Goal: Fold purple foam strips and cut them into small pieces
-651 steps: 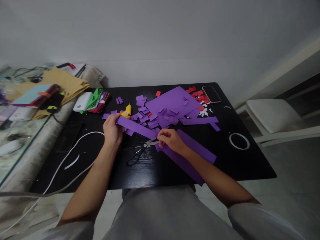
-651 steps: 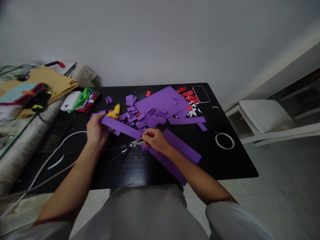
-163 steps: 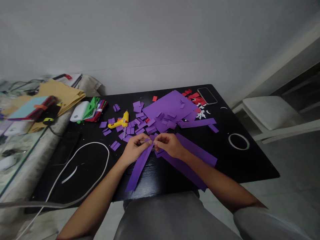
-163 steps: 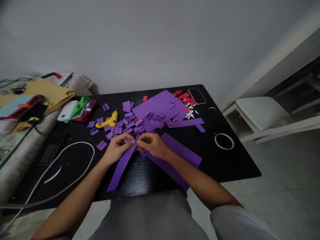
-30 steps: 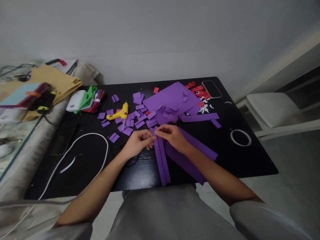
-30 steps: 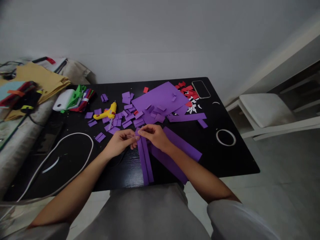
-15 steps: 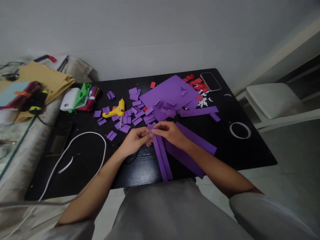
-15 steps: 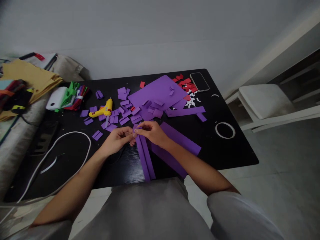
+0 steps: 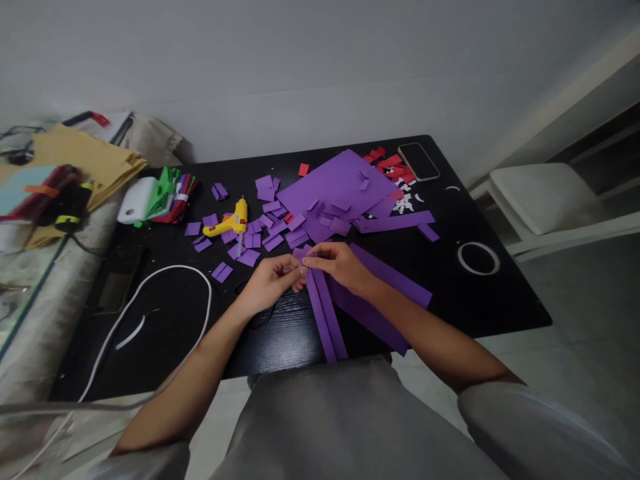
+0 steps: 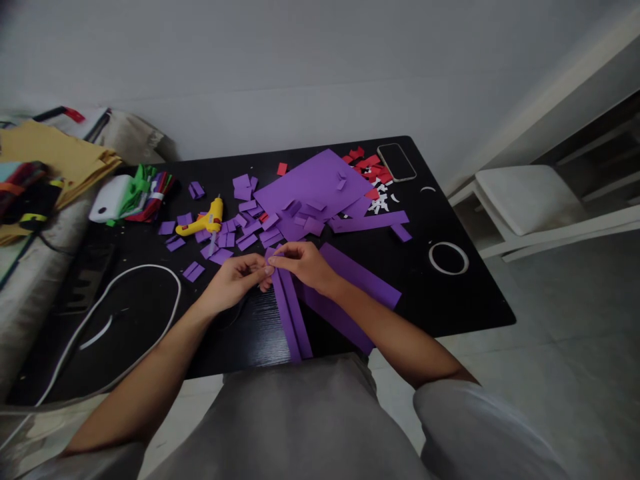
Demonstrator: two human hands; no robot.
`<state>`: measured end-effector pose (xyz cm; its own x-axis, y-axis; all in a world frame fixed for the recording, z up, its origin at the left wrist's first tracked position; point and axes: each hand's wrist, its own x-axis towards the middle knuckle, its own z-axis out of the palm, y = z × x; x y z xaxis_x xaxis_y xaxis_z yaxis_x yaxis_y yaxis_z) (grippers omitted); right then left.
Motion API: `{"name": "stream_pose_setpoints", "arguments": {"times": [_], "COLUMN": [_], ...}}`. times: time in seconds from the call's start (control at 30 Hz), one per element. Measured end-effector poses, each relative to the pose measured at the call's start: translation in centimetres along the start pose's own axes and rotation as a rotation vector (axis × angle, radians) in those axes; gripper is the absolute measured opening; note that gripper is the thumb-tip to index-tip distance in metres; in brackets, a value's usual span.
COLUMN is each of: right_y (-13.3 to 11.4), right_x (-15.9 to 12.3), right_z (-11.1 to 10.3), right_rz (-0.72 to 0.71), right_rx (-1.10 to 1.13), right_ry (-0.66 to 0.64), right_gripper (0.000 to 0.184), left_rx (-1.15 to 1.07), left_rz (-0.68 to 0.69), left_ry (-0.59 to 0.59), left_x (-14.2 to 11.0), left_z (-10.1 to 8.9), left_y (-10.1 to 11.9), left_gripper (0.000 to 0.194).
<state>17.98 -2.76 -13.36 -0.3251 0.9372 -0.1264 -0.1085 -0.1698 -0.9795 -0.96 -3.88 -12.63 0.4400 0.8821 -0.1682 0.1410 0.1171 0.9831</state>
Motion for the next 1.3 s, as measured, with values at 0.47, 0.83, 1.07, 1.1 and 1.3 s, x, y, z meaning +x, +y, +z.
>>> {"name": "stream_pose_setpoints", "arguments": {"times": [0.47, 0.83, 1.07, 1.1, 1.3], "right_y": [-0.1, -0.1, 0.0, 0.1, 0.0], "right_x": [0.0, -0.2, -0.2, -0.2, -0.1], "right_z": [-0.6, -0.4, -0.4, -0.4, -0.4], "right_rz": [0.148, 0.115, 0.105, 0.106, 0.117], "right_rx": [0.141, 0.099, 0.091, 0.096, 0.100], "right_ry": [-0.097, -0.118, -0.146, -0.150, -0.141], "right_gripper": [0.023, 0.023, 0.022, 0.022, 0.023], "left_rx": [0.288, 0.398, 0.404, 0.405, 0.422], "left_rz": [0.364, 0.483, 0.489, 0.489, 0.467], "left_ry": [0.189, 0.191, 0.188, 0.187, 0.195], "left_x": [-0.3, -0.4, -0.4, -0.4, -0.5], "left_z": [-1.5, -1.5, -1.5, -1.6, -1.5], "left_y": [0.5, 0.2, 0.1, 0.1, 0.3], "left_gripper": [0.025, 0.015, 0.015, 0.015, 0.017]}}
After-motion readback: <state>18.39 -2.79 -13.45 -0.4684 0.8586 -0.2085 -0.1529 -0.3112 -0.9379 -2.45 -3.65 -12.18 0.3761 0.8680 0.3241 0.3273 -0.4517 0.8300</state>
